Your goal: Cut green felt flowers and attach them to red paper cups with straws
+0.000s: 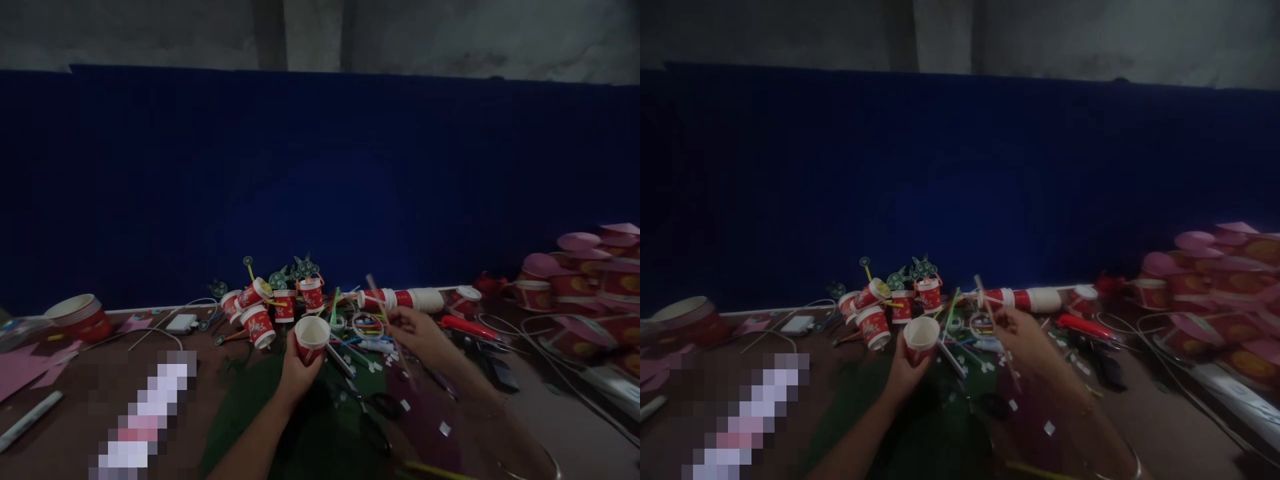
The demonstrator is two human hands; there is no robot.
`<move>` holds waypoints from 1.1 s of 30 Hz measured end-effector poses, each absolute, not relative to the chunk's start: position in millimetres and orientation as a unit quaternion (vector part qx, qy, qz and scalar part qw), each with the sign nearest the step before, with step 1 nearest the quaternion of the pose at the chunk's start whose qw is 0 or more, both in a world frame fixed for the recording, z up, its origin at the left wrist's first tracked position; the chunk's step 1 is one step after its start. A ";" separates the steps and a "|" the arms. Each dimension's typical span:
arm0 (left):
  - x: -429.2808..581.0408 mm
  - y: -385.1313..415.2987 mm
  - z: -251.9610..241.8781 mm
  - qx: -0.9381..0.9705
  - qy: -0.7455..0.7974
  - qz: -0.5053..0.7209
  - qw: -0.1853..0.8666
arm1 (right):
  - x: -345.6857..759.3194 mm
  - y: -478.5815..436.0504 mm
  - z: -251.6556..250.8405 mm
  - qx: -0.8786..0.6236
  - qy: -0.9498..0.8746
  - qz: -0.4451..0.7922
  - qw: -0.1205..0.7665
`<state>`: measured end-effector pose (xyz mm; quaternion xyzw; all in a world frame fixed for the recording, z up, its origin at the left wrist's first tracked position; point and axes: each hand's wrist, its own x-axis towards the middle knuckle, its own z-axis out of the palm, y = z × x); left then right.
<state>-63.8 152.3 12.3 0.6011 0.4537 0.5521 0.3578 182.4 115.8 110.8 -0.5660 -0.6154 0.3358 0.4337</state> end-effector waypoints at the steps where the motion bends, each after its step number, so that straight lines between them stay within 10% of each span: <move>1: -63.4 151.8 12.0 0.607 0.448 0.548 0.362 | 177.6 119.3 110.1 -0.540 -0.560 0.361 0.514; 6: -60.4 147.0 15.3 0.632 0.417 0.535 0.374 | 139.7 135.3 102.7 -0.396 -0.346 0.477 0.704; 33: -61.2 141.4 16.8 0.713 0.349 0.534 0.291 | 96.6 155.6 76.9 -0.408 -0.273 0.587 0.643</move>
